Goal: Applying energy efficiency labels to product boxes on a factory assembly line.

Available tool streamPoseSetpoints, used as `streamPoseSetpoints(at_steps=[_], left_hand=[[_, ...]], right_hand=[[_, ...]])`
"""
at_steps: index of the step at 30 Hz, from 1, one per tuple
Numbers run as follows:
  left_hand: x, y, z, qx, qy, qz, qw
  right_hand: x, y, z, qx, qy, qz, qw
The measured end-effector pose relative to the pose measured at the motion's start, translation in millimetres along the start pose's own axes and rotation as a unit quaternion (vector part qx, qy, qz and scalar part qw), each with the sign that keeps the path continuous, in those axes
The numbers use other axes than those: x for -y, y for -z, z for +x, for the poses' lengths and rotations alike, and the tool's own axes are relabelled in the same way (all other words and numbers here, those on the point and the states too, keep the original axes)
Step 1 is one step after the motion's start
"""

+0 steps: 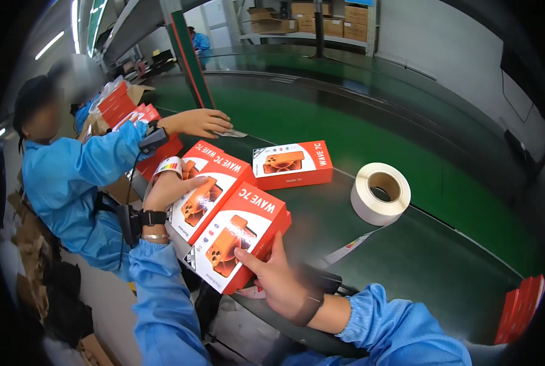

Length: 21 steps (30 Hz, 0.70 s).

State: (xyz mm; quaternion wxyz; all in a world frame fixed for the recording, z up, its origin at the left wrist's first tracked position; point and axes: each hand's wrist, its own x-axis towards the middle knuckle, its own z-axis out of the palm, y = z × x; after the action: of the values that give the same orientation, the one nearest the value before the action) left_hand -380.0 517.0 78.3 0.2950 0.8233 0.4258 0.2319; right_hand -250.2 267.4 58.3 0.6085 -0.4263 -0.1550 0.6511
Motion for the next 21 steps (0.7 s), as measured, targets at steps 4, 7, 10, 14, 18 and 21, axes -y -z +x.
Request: streamPoseSetpoints(at_steps=[4,7,10,14,18,21], left_hand=[[0,-4,4,-0.011,0.023,0.085,0.996],[-7,-19,19,0.037,0.009,0.123,0.992],[11,9,10,0.035,-0.033,0.1,0.994],[49,29,30,-0.009,0.133,-0.164,0.977],[103,46,22,-0.052,0.224,-0.316,0.92],[98,43,19,-0.006,0.248,-0.336,0.908]], right_hand=[[-8,-6,4,-0.023,0.025,0.023,0.999],[-13,6,15,-0.068,0.035,0.013,0.997],[-16,-2,8,-0.036,0.016,0.012,0.999],[-16,8,14,-0.085,0.042,-0.001,0.995],[-31,11,25,-0.113,0.042,-0.049,0.992],[-26,13,27,-0.09,0.052,-0.04,0.994]])
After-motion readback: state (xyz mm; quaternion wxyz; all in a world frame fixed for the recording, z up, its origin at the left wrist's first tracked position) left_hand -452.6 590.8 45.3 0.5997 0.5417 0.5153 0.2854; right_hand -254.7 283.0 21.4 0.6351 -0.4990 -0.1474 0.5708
